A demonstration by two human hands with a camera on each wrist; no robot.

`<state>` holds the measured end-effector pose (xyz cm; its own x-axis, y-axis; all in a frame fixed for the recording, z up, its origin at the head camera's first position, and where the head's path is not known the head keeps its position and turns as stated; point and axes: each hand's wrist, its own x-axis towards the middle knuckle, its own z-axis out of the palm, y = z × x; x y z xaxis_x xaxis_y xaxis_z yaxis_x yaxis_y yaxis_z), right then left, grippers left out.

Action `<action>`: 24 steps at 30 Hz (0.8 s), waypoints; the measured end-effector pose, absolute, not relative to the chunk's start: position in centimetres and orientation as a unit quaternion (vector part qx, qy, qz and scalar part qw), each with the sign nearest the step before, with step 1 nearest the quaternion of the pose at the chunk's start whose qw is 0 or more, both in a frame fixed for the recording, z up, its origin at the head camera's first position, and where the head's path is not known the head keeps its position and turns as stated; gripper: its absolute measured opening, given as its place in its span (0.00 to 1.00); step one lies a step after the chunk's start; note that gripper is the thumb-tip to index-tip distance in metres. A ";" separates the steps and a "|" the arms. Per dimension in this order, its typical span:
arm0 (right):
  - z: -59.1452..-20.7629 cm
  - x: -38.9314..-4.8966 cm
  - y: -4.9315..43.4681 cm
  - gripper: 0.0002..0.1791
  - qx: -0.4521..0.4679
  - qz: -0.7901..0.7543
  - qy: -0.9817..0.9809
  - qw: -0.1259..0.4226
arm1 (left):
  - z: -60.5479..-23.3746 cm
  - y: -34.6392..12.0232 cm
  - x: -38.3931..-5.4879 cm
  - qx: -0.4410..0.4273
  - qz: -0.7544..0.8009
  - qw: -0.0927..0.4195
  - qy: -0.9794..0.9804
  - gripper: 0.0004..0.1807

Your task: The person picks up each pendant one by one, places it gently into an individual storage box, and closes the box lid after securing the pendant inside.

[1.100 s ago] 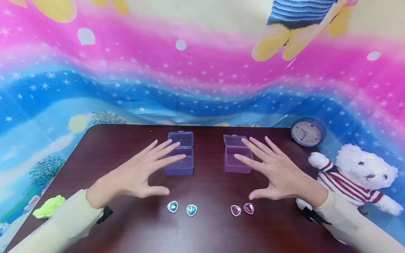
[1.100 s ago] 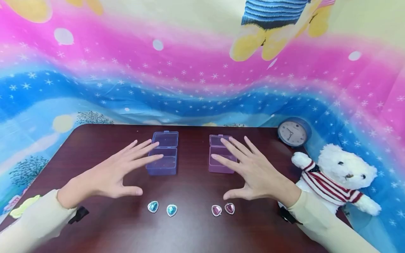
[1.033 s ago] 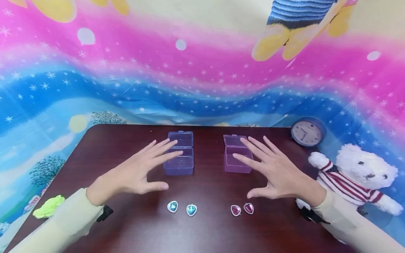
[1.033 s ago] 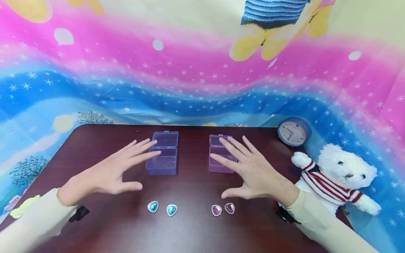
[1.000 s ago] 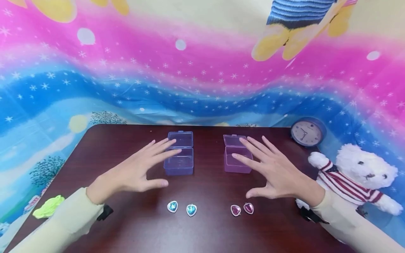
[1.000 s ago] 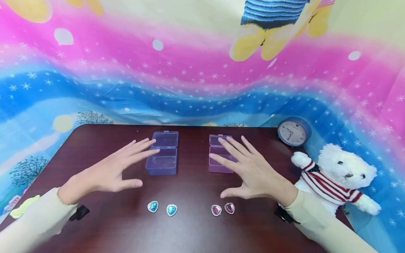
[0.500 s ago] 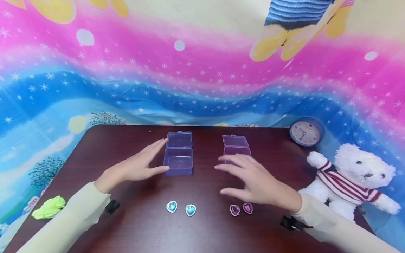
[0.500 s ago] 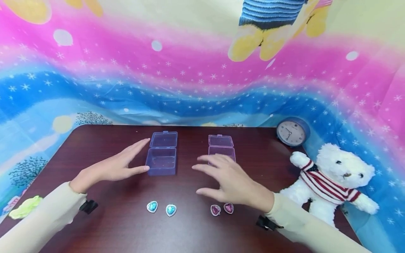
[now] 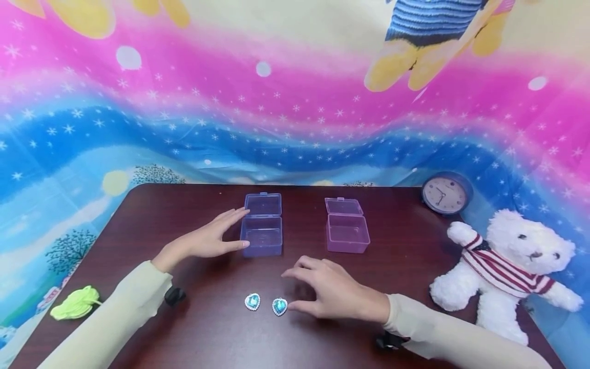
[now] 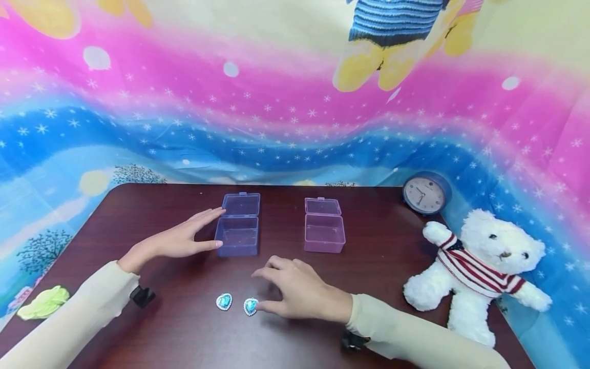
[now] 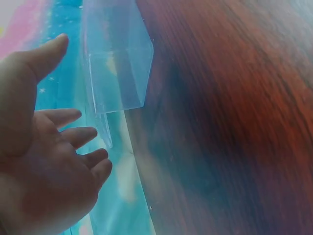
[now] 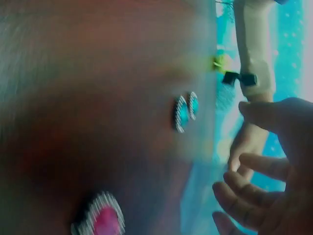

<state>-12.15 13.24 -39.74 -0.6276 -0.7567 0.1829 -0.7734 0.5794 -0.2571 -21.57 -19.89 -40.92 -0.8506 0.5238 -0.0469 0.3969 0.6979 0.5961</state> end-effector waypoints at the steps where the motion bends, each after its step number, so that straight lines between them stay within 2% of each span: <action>1: -40.1 -12.0 12.9 0.30 0.430 0.157 -0.889 0.024 | -41.0 -19.9 -21.6 0.251 0.294 0.107 0.916 0.49; 11: -43.3 -10.9 10.8 0.36 0.406 0.086 -0.909 0.029 | -41.5 -19.7 -21.5 0.247 0.282 0.132 0.918 0.49; 24: -43.7 -11.0 9.8 0.17 0.406 0.068 -0.911 0.019 | -41.4 -19.8 -21.5 0.244 0.285 0.146 0.915 0.49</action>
